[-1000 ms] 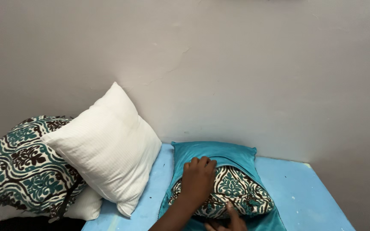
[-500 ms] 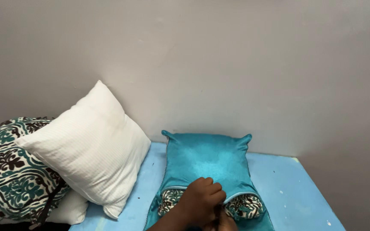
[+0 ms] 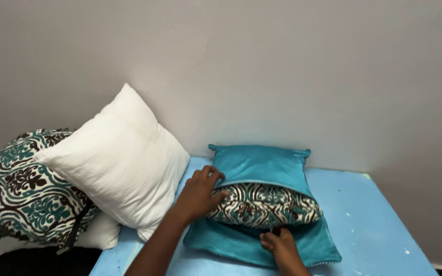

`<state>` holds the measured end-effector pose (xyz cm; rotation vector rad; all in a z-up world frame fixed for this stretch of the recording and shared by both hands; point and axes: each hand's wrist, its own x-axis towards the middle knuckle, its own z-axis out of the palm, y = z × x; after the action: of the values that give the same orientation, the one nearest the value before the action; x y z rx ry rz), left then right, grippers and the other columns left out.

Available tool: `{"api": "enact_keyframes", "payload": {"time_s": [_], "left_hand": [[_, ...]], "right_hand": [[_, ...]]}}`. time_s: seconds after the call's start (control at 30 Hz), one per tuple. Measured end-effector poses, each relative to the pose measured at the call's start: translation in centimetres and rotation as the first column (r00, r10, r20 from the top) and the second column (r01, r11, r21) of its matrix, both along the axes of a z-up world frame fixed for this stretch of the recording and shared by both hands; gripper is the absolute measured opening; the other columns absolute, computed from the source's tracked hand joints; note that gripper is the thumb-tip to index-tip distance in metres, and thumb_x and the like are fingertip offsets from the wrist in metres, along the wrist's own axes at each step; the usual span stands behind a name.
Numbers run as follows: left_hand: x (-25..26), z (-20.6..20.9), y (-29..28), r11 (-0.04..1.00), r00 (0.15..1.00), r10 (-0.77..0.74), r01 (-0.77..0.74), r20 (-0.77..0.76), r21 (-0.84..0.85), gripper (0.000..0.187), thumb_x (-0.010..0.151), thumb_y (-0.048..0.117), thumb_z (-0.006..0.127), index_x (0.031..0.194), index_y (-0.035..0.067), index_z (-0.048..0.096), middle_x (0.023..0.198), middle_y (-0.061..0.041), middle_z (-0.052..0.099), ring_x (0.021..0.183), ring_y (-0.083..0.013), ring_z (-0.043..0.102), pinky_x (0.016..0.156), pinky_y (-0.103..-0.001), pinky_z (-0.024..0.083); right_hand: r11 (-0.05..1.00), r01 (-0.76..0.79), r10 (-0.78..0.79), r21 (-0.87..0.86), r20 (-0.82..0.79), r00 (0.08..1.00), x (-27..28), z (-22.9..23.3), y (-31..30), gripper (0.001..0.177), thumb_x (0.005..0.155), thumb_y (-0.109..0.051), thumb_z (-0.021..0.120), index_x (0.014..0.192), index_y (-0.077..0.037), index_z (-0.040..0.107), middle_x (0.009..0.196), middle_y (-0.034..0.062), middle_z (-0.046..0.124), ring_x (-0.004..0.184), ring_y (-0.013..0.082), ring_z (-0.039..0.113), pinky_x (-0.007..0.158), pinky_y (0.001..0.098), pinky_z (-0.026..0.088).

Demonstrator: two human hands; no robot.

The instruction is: The person inserts a pillow into a teal pillowcase, smooths it, and flips it to show the patterned side. They repeat the process with a second pillow, inserting it into a patterned case and adjusting it on the table.

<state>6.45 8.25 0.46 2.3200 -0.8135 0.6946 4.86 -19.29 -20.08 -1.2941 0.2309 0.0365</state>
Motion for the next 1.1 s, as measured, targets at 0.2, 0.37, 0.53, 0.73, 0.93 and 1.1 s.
{"api": "enact_keyframes", "payload": {"time_s": [0.2, 0.37, 0.53, 0.73, 0.93, 1.1], "left_hand": [[1.1, 0.6, 2.1, 0.99, 0.917, 0.04, 0.019, -0.396, 0.142, 0.016, 0.077, 0.002, 0.063, 0.092, 0.007, 0.063, 0.093, -0.014, 0.07, 0.086, -0.0349, 0.066, 0.074, -0.046, 0.051], [-0.1, 2.9, 2.2, 0.967, 0.912, 0.062, 0.046, -0.406, 0.251, 0.008, 0.079, 0.003, 0.066, 0.086, 0.005, 0.062, 0.088, -0.014, 0.069, 0.084, -0.0352, 0.065, 0.073, -0.047, 0.05], [-3.8, 3.9, -1.3, 0.964, 0.917, -0.012, 0.118, -0.399, 0.24, 0.016, 0.082, 0.018, 0.073, 0.089, 0.007, 0.064, 0.091, -0.012, 0.067, 0.088, -0.0335, 0.065, 0.076, -0.047, 0.051], [-5.4, 1.6, -5.6, 0.898, 0.904, -0.341, 0.394, -0.258, 0.196, 0.02, 0.085, 0.019, 0.073, 0.1, 0.006, 0.069, 0.103, -0.016, 0.067, 0.102, -0.0355, 0.063, 0.087, -0.047, 0.051], [-5.8, 0.8, -4.7, 0.804, 0.732, -0.316, 0.544, -0.604, 0.239, 0.048, 0.084, 0.029, 0.074, 0.123, 0.003, 0.065, 0.113, -0.021, 0.07, 0.107, -0.0398, 0.066, 0.093, -0.048, 0.051], [-4.2, 3.5, -1.3, 0.824, 0.716, -0.083, 0.441, -0.693, 0.356, 0.065, 0.072, 0.048, 0.08, 0.122, 0.007, 0.07, 0.113, -0.018, 0.074, 0.106, -0.0328, 0.07, 0.092, -0.042, 0.053]], "right_hand": [[-0.012, 0.054, 0.373, -0.998, 0.045, 0.927, -4.6, 7.0, 0.7, 0.047, 0.087, -0.041, 0.064, 0.12, -0.007, 0.067, 0.133, 0.0165, 0.06, 0.129, 0.0356, 0.047, 0.108, 0.0554, 0.03], [-0.097, 0.128, 0.425, -0.987, 0.075, 0.902, -5.0, 9.5, 0.9, 0.061, 0.087, -0.052, 0.06, 0.126, -0.005, 0.065, 0.134, 0.0211, 0.058, 0.127, 0.0379, 0.045, 0.103, 0.0525, 0.032], [-0.173, 0.035, 0.352, -0.984, -0.029, 0.936, -5.8, 13.0, 1.9, 0.059, 0.08, -0.053, 0.067, 0.121, -0.01, 0.067, 0.125, 0.0157, 0.063, 0.122, 0.0312, 0.052, 0.099, 0.0489, 0.034], [-0.093, -0.094, 0.429, -0.991, -0.125, 0.895, -8.2, 17.6, 2.5, 0.053, 0.075, -0.045, 0.075, 0.122, -0.021, 0.071, 0.106, 0.0073, 0.071, 0.111, 0.0254, 0.058, 0.102, 0.045, 0.033], [0.175, 0.088, 0.634, -0.981, 0.18, 0.752, -8.6, 19.6, 0.4, 0.044, 0.077, -0.04, 0.078, 0.109, -0.011, 0.071, 0.103, 0.0098, 0.071, 0.101, 0.0281, 0.062, 0.093, 0.0468, 0.039], [-0.02, -0.28, 0.486, -0.96, -0.254, 0.836, -7.9, 23.0, -1.5, 0.049, 0.083, -0.056, 0.066, 0.102, -0.012, 0.075, 0.092, 0.0095, 0.072, 0.09, 0.0258, 0.068, 0.084, 0.0414, 0.054]]}}
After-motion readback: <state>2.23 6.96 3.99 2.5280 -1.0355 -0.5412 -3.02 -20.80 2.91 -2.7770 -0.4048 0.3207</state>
